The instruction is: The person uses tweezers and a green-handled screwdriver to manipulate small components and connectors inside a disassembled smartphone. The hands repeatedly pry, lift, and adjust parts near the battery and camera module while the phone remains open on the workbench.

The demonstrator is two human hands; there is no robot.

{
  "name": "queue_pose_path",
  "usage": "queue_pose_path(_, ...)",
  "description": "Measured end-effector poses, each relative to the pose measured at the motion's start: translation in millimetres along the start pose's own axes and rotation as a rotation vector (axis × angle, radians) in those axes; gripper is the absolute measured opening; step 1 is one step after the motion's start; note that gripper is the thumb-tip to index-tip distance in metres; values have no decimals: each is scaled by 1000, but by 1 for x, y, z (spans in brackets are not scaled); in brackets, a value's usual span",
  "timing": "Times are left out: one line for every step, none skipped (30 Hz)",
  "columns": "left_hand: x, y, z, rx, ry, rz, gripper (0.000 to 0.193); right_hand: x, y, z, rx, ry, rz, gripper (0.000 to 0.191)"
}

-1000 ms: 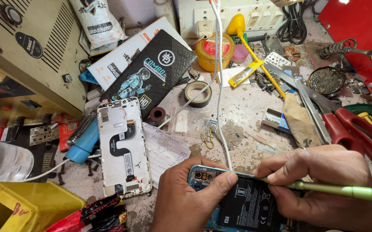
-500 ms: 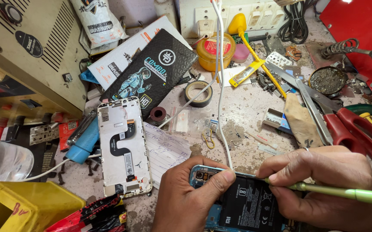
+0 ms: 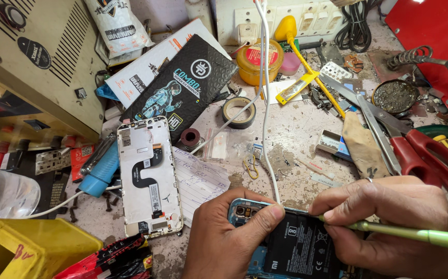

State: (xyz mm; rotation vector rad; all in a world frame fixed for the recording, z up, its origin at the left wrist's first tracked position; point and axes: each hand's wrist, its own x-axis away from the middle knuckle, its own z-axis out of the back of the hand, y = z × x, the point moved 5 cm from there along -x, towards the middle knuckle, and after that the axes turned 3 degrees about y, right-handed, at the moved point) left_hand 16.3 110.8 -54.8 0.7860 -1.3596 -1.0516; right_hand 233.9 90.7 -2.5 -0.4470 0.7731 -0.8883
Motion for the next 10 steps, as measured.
queue_pose_path(0, 1, 0, 1, 4, -12, 22, 0, 0, 0, 4, -2, 6, 26)
queue_pose_path(0, 0, -1, 12, -2, 6, 21, -1, 0, 1, 9, -5, 13, 26)
queue_pose_path(0, -1, -1, 22, -7, 24, 21, -1, 0, 1, 0, -4, 17, 26)
queue_pose_path(0, -2, -1, 33, -12, 42, 21, 0, -1, 1, -10, -4, 21, 25)
queue_pose_path(0, -2, -1, 7, -7, 28, 21, 0, -1, 1, -20, -4, 26, 25)
queue_pose_path(0, -1, 0, -18, -3, 14, 22, 0, -1, 1, -19, -9, 18, 25)
queue_pose_path(0, 0, 0, -44, 2, -1, 22, 1, 0, 1, -18, -14, 11, 25)
queue_pose_path(0, 0, 0, -51, 4, -8, 22, 1, 1, 0, -17, -19, 5, 25)
queue_pose_path(0, 0, 0, -59, 5, -14, 23, 1, 0, 0, -16, -15, 11, 25)
queue_pose_path(0, 1, 0, -66, 6, -21, 23, 2, 0, 1, -16, -11, 18, 25)
